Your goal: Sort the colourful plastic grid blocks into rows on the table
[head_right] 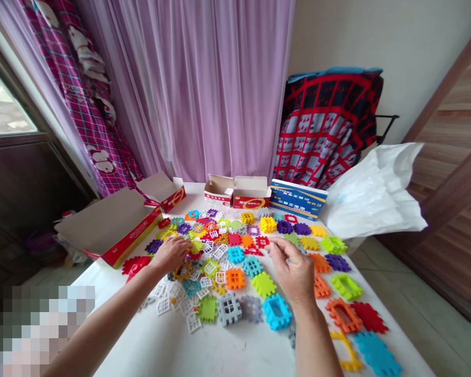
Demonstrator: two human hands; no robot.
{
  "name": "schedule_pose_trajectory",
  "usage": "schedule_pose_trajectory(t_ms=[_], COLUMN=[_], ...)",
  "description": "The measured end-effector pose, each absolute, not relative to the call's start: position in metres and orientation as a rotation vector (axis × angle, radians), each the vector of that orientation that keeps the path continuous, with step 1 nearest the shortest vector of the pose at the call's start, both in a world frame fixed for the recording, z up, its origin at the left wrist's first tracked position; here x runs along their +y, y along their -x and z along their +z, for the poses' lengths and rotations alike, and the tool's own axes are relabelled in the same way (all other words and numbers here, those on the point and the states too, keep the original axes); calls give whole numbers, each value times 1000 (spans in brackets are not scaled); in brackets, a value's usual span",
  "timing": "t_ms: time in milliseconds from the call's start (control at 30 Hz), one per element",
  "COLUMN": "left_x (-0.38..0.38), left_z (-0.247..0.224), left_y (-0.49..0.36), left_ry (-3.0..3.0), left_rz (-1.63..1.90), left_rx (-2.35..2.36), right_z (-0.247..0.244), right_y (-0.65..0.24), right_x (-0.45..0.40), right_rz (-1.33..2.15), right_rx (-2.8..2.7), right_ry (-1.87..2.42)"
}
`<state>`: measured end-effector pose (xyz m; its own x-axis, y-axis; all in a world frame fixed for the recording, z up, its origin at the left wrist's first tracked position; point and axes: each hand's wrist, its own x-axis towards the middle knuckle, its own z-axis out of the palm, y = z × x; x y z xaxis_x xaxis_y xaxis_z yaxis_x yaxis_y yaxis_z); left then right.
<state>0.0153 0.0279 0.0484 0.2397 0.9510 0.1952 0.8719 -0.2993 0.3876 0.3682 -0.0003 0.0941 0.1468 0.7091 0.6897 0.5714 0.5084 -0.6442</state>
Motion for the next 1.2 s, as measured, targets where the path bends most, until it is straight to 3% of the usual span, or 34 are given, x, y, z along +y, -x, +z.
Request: schedule_pose_trajectory(t_ms=[400, 567, 700, 933, 1200], left_x=[18, 0, -9, -7, 2], left_z=[51, 60, 64, 70, 65], left_y=[-50, -89, -108, -109, -80], left_ry=[-1575, -1230, -1115, -1302, -1951], left_rz=[993, 1012, 1000, 905, 572], left_rx=[1571, 1299, 1211, 1263, 1470], right_z=[92, 85, 84, 81, 73], right_y=[-362, -336, -317, -300, -340], right_x=[4, 2, -6, -10, 8], right_rz=[323, 570, 502, 175, 195], right_rx=[-1528, -1763, -2064, -2192, -2022], right_ry=[1220, 1301, 1291, 1417, 1634])
